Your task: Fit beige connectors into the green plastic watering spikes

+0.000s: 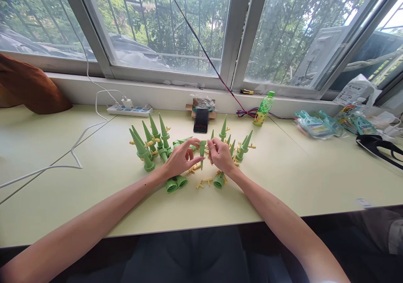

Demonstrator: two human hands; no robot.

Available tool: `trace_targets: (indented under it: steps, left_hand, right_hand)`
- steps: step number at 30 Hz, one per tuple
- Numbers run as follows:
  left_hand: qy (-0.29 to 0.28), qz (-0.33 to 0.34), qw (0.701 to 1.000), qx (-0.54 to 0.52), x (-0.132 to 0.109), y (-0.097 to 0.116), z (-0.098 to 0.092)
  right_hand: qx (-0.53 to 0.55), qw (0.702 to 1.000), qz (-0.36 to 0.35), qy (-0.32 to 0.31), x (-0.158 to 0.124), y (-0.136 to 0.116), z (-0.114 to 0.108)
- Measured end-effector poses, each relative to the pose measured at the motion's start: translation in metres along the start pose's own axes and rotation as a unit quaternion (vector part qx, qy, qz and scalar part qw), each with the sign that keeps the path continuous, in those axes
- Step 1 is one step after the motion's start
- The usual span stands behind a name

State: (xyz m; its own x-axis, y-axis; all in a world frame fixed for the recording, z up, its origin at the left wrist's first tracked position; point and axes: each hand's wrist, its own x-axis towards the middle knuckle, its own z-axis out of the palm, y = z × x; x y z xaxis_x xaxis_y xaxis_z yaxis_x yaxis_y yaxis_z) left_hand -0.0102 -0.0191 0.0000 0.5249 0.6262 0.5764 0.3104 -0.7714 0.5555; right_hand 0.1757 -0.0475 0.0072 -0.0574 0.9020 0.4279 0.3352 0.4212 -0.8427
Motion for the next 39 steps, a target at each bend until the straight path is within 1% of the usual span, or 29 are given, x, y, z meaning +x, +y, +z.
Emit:
trace_targets:
  steps: [6, 12, 24, 28, 34, 39]
  left_hand:
    - [-0.005, 0.008, 1.000, 0.022, 0.000, -0.001, 0.000]
    - [0.008, 0.037, 0.998, 0.048, 0.001, -0.002, 0.001]
    - [0.005, 0.016, 0.997, 0.080, 0.001, 0.001, 0.000]
    - [0.009, 0.010, 0.998, 0.055, 0.002, 0.002, 0.000]
    - [0.019, -0.036, 0.999, -0.028, 0.006, 0.011, -0.001]
    - [0.037, -0.061, 0.996, -0.052, 0.008, 0.017, -0.005]
  right_hand:
    - [0.002, 1.000, -0.007, -0.001, 0.000, 0.002, 0.000]
    - [-0.004, 1.000, -0.009, -0.002, 0.000, 0.001, 0.000]
    - [0.001, 1.000, -0.011, -0.004, 0.000, 0.002, 0.000]
    - [-0.001, 1.000, -0.011, -0.002, -0.001, 0.003, 0.002]
    - [-0.042, 0.999, -0.027, 0.010, -0.002, 0.000, 0.003]
    - [-0.063, 0.996, -0.047, 0.030, -0.003, 0.000, 0.002]
